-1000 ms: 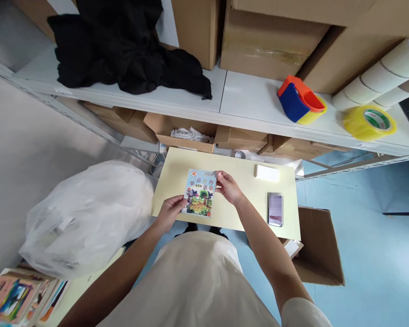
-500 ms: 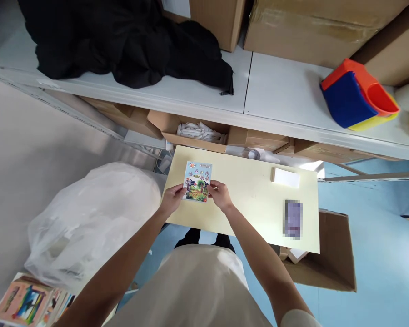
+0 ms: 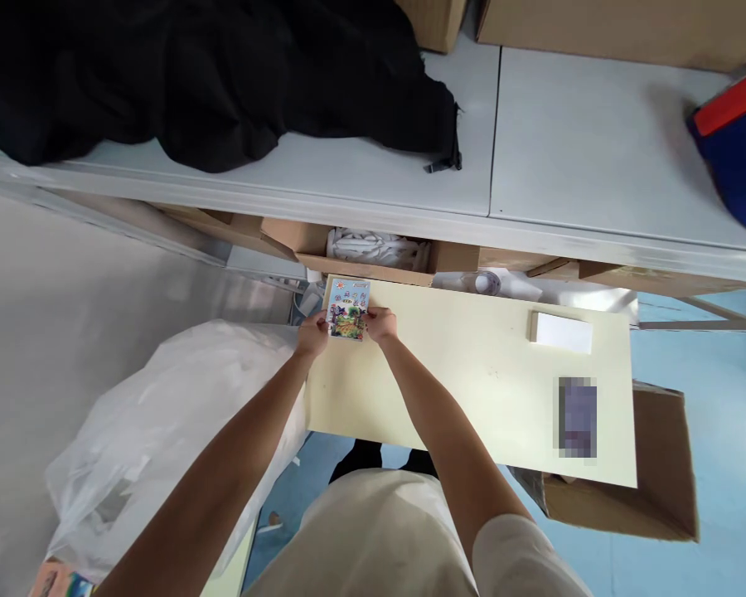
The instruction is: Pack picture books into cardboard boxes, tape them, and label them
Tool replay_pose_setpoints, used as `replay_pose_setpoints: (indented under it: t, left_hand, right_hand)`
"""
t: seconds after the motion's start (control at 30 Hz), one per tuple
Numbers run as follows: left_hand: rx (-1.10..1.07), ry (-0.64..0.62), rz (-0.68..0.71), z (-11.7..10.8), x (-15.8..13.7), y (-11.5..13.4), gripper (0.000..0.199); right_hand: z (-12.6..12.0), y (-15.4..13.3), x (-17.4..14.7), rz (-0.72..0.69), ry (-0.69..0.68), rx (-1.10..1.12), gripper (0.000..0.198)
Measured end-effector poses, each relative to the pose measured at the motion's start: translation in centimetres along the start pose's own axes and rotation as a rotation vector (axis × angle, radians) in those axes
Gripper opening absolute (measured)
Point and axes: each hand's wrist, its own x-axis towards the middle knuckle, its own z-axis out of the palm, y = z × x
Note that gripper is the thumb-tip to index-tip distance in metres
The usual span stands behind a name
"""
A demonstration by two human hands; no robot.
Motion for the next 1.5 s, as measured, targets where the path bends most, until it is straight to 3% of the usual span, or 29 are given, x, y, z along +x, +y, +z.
replay_pose_setpoints:
  t: [0.4, 0.63, 0.8, 0.97, 1.1, 1.23, 1.37, 1.5]
  left_hand:
    - [0.059, -0.030, 0.048, -0.2, 1.6, -1.7, 0.037]
    - [0.091, 0.018, 0.095, 0.0, 0.9, -1.4, 0.034]
    - [0.081, 0.053, 0.121, -0.6, -0.3, -0.5, 0.031]
    - [0.058, 0.100, 0.198, -1.6, -2.8, 2.2, 0.037]
    - [0.007, 0.073, 0.366, -1.9, -6.2, 5.6, 0.035]
    - [-0.164, -0.221, 0.580, -2.1, -10.2, 10.8, 0.027]
    - [-0.214, -0.373, 0.763, -2.2, -13.8, 19.1, 0.022]
    - [-0.403, -0.424, 0.828, -1.8, -16.4, 30.6, 0.031]
  right_hand:
    - [1.7, 0.5, 1.0, 0.002, 0.080, -0.032, 0.014]
    - [0.9, 1.0, 0.0, -0.039, 0.154, 0.002, 0.023]
    - [-1.3, 2.6, -2.9, 0.010, 0.179, 0.144, 0.031]
    - [-4.5, 4.4, -8.8, 0.002, 0.194, 0.238, 0.035]
    - [-7.9, 6.5, -14.8, -0.020, 0.207, 0.338, 0.034]
    - [-13.4, 8.5, -19.8, -0.072, 0.247, 0.381, 0.029]
    - [-22.5, 7.5, -23.3, -0.262, 0.400, 0.294, 0.032]
    - [-34.2, 3.1, -24.6, -0.469, 0.745, 0.229, 0.036]
